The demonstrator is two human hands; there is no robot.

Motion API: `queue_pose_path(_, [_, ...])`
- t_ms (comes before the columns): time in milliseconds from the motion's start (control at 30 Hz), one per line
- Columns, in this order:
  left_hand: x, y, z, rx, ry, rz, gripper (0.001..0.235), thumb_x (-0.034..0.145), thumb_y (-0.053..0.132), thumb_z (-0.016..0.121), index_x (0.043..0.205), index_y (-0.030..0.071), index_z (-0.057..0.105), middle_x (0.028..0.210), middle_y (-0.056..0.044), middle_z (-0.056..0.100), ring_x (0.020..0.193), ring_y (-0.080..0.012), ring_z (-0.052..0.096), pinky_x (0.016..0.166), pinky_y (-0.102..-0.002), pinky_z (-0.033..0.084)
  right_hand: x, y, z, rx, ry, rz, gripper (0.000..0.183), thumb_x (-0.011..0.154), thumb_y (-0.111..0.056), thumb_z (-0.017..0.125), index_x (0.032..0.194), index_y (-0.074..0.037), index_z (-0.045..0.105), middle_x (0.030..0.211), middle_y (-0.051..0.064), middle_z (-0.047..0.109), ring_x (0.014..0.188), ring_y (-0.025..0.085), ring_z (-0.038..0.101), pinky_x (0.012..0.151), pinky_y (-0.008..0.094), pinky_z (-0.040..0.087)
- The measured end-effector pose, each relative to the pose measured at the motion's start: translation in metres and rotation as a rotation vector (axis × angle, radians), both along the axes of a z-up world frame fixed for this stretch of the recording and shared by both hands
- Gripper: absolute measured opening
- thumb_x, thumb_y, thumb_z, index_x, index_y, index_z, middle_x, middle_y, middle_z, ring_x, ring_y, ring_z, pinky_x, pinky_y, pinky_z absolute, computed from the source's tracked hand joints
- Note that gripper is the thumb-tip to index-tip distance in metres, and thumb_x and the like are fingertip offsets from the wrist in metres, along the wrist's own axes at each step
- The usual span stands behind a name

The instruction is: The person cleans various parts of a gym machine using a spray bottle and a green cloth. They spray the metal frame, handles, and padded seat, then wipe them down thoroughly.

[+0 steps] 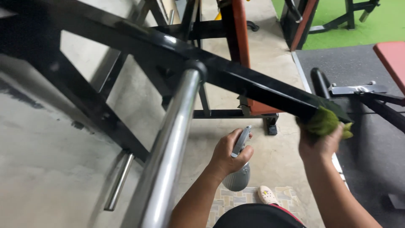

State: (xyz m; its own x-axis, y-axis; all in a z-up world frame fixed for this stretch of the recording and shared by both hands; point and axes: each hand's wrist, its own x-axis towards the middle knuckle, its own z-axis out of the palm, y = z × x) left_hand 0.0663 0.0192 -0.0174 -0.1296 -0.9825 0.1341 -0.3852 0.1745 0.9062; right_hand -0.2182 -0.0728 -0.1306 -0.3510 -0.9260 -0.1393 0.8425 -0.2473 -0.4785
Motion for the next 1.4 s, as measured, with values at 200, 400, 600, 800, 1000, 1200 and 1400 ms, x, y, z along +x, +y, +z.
queue_pose_path(200, [0.046,0.042,0.027,0.022,-0.010,0.082,0.044,0.079,0.031,0.065,0.116,0.006,0.068,0.080,-0.010,0.069,0.071,-0.0226,0.068,0.069,-0.036,0.055,0.100,-0.037,0.050,0.037,-0.193,0.134,0.077,0.088,-0.075,0.036,0.134,-0.020,0.064,0.131,0.004,0.070,0.119,0.031,0.070,0.098,0.051,0.061])
queue_pose_path(400, [0.071,0.067,0.057,0.083,-0.284,0.269,0.038,0.078,0.031,0.067,0.110,0.011,0.070,0.073,-0.004,0.065,0.063,-0.0191,0.064,0.058,-0.034,0.055,0.210,-0.039,0.116,0.114,-0.263,0.319,0.081,0.086,-0.077,0.050,0.139,-0.016,0.057,0.131,0.013,0.066,0.116,0.033,0.068,0.100,0.052,0.063])
queue_pose_path(600, [0.078,0.081,0.042,-0.086,-0.303,0.398,0.040,0.077,0.025,0.070,0.112,0.008,0.070,0.090,-0.007,0.068,0.077,-0.0210,0.067,0.069,-0.037,0.057,0.277,-0.044,0.143,-0.172,-0.232,0.731,0.070,0.096,-0.065,0.048,0.139,-0.010,0.057,0.133,0.014,0.066,0.120,0.031,0.069,0.106,0.047,0.058])
queue_pose_path(800, [0.071,0.083,0.023,-0.160,-0.324,0.579,0.037,0.078,0.024,0.067,0.111,0.008,0.069,0.099,-0.007,0.070,0.081,-0.0204,0.069,0.076,-0.035,0.058,0.257,-0.053,0.099,-0.169,0.115,0.933,0.039,0.111,-0.040,0.050,0.130,-0.008,0.060,0.121,0.012,0.067,0.108,0.026,0.067,0.092,0.044,0.055])
queue_pose_path(1000, [0.045,0.060,0.018,-0.150,-0.107,0.661,0.034,0.075,0.022,0.064,0.106,0.007,0.070,0.090,-0.010,0.073,0.077,-0.0230,0.071,0.074,-0.037,0.059,0.221,-0.027,0.125,-0.111,0.164,1.106,0.059,0.103,-0.055,0.049,0.137,-0.007,0.058,0.133,0.014,0.065,0.120,0.029,0.066,0.105,0.048,0.052])
queue_pose_path(1200, [0.028,0.048,0.018,-0.110,0.132,0.559,0.037,0.077,0.017,0.066,0.111,0.004,0.069,0.084,-0.010,0.072,0.073,-0.0185,0.070,0.069,-0.035,0.056,0.244,-0.050,0.171,-0.067,-0.023,1.302,0.086,0.077,-0.079,0.057,0.129,-0.010,0.062,0.125,0.014,0.067,0.114,0.031,0.067,0.102,0.053,0.052])
queue_pose_path(1400, [0.017,0.058,0.026,0.006,0.197,0.582,0.032,0.078,0.012,0.064,0.109,0.006,0.069,0.075,-0.009,0.069,0.060,-0.0152,0.065,0.059,-0.033,0.052,0.253,-0.045,0.180,0.086,-0.001,1.281,0.073,0.078,-0.063,0.075,0.125,-0.009,0.065,0.122,0.013,0.067,0.112,0.029,0.068,0.103,0.048,0.056])
